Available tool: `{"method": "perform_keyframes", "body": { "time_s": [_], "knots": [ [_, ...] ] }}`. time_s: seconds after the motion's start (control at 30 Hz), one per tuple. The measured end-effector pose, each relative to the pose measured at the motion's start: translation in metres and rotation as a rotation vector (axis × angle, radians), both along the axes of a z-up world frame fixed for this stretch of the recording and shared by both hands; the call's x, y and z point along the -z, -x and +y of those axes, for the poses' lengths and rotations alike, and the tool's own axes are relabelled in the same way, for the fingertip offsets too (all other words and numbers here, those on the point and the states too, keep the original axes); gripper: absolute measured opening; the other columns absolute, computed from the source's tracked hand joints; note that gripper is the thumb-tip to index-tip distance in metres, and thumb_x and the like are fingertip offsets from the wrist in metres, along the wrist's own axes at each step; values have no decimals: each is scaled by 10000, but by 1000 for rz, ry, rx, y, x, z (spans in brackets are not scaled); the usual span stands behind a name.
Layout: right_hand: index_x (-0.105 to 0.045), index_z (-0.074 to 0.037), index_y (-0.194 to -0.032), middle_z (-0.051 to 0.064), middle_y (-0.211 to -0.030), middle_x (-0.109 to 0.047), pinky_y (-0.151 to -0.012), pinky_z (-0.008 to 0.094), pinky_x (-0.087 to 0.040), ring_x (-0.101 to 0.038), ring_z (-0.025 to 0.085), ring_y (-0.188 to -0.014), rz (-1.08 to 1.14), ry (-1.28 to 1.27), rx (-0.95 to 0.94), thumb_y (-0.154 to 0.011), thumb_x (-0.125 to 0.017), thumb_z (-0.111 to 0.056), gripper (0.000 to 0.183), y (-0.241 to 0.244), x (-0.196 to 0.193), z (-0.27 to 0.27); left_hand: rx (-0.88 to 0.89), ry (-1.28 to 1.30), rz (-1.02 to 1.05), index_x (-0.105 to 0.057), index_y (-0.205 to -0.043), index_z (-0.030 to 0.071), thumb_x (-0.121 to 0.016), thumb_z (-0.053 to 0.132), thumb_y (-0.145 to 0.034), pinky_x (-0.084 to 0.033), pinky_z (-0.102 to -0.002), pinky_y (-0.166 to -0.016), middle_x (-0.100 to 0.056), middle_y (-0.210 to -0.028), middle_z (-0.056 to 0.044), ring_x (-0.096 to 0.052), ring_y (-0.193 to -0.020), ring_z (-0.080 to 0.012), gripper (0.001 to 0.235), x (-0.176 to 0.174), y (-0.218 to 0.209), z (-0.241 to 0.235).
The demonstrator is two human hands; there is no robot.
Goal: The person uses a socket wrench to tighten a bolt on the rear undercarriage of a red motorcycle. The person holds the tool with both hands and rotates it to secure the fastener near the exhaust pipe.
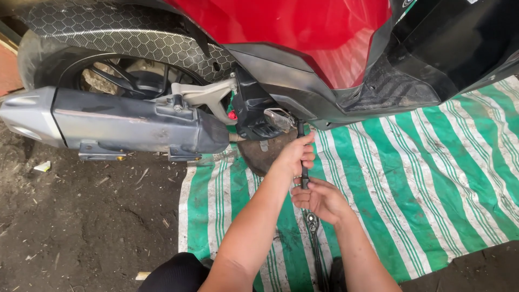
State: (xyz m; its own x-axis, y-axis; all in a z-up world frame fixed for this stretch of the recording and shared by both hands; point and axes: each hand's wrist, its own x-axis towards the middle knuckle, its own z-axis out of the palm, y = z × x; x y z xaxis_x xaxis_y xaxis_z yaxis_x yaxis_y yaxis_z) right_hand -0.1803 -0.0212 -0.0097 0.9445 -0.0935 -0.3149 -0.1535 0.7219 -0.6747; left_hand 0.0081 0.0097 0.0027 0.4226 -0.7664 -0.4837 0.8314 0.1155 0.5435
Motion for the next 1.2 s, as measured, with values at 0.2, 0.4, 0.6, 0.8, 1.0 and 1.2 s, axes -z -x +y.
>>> {"method": "perform_keyframes", "body": {
  "time_s": [0.2, 0.4, 0.6, 0.8, 1.0, 1.2],
  "knots": [
    [-724, 91, -1204, 201, -968, -842, -758, 461, -706, -854, 313, -827, 155, 284, 214, -992, -768, -77, 274, -11, -18, 20, -107, -40, -85, -705, -973, 121, -868, 387, -979, -636, -327, -510, -725, -728, -17, -742, -601, -167, 312, -23, 1, 16],
    [-791, 53, -994, 205, -750, -779, -603, 453, -693, -824, 305, -664, 369, 801, 366, -913, -934, -158, 268, -27, 17, 19, 28, -288, -543, -516, -1536, -144, -1010, 470, -826, -705, -504, -870, -693, -1185, -228, -788, -1062, -351, 1061, -60, 16, 60],
    [-674, 11, -1070, 71, -719, -594, -482, 307, -585, -671, 194, -499, 167, 497, 426, -921, -809, 2, 202, -27, 15, 23, -245, -70, -127, -652, -1179, 40, -717, 201, -1103, -692, -294, -547, -791, -925, -149, -808, -706, -212, 190, 26, 11, -11],
    [-663, -47, -1077, 187, -835, -747, -641, 422, -609, -755, 305, -629, 65, 89, 355, -1114, -617, -183, 149, -19, 8, 20, -166, 73, 92, -697, -1181, 85, -674, 270, -1121, -520, -200, -547, -646, -873, -11, -614, -690, -109, 196, 11, 6, 3],
    [-690, -106, -1169, 133, -955, -828, -831, 521, -615, -825, 373, -987, 621, 1351, 304, -952, -864, -384, 393, -27, -47, 50, -299, -379, -472, -805, -1302, 69, -963, 431, -917, -658, -408, -633, -743, -1033, -135, -754, -870, -237, 552, 21, -5, 16],
    [-776, -207, -1170, 152, -1005, -838, -951, 541, -614, -806, 402, -1108, 664, 1297, 56, -958, -672, -375, 290, -22, -32, 51, -120, -204, -539, -624, -1545, 42, -788, 241, -1043, -719, -476, -647, -699, -1063, -166, -815, -761, -323, 565, 4, 2, 41]
  ]
}}
